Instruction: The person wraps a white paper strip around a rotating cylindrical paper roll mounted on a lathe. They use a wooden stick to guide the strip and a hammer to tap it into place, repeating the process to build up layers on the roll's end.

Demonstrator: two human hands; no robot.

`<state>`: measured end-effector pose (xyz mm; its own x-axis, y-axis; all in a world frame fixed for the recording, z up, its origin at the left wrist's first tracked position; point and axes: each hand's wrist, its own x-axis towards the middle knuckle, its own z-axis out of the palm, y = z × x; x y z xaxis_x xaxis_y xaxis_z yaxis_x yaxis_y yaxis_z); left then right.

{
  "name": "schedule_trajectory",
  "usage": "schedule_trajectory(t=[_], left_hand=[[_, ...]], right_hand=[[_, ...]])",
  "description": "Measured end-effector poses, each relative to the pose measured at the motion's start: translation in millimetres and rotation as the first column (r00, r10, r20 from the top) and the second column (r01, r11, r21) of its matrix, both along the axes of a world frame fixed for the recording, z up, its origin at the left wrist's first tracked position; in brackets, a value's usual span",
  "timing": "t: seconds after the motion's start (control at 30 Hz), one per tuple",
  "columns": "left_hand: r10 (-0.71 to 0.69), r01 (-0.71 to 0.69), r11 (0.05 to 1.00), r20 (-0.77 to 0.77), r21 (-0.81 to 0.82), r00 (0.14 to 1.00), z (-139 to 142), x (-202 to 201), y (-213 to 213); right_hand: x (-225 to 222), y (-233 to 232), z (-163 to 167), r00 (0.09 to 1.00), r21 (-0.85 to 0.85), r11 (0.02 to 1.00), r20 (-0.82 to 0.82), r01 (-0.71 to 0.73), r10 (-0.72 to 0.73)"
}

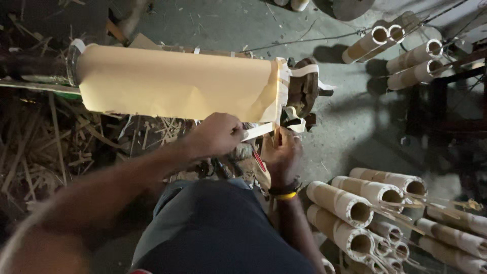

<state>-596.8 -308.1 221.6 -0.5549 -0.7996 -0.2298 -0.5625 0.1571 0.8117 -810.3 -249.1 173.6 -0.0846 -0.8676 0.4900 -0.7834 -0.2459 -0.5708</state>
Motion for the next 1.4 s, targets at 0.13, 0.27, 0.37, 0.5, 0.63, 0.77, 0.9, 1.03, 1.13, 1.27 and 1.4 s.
schedule_trajectory(t=[0.13,0.27,0.37,0.5,0.63,0.77,0.9,1.03,1.13,1.27,1.4], left_hand=[[0.032,-0.034,0.999,0.062,0.032,0.998,45.0,-37.5,17.3],[-0.256,0.321,0.891,0.229,-0.322,0.939,88.4,-131.3,53.3],[-0.375,0.317,0.649,0.071,-0.691,0.924,96.0,-153.5,92.4],[-0.362,0.18,0.754,-0.17,-0.632,0.917,26.7,-100.2,59.4],[0.217,-0.268,0.914,-0.19,-0.306,0.958,-59.2,-69.1,9.0],[0.171,-0.073,0.975,-0.502,0.209,0.848,-95.6,-73.0,-13.7],[0.221,0.024,0.886,-0.467,0.463,0.856,-108.8,-78.2,-27.7],[0.136,-0.021,0.938,-0.314,0.345,0.94,-117.9,-78.4,-34.2],[0.057,-0.028,0.992,-0.236,0.125,0.97,-111.7,-74.4,-27.3],[0.034,-0.031,0.998,-0.054,0.053,0.998,-78.9,-40.3,-10.9],[0.053,-0.07,0.955,0.066,0.289,0.996,-25.8,12.7,0.8]], right_hand=[[-2.4,4.7,-8.5,0.996,0.105,0.991,0.01,0.088,-0.089],[-22.2,-4.7,-60.1,0.777,0.4,0.916,0.572,0.015,-0.263],[-37.2,-13.9,-96.2,0.29,0.539,0.819,0.83,-0.197,-0.476],[-39.2,-13.0,-109.7,-0.374,0.046,0.707,0.823,-0.706,-0.428],[-25.4,-6.2,-102.6,-0.363,0.123,0.678,0.769,-0.725,-0.527],[-21.8,-6.4,-106.8,-0.684,-0.384,0.577,0.527,-0.721,-0.505],[-20.4,-1.1,-119.4,-0.673,-0.415,0.532,0.513,-0.738,-0.533],[-7.0,10.5,-112.9,-0.276,0.199,0.494,0.63,-0.846,-0.726],[-7.2,15.2,-84.8,-0.171,0.22,0.605,0.836,-0.765,-0.521],[-16.8,13.0,-35.3,0.306,0.522,0.763,0.85,-0.381,-0.429],[-12.8,11.9,-4.5,0.955,0.202,0.979,0.296,-0.035,-0.027]])
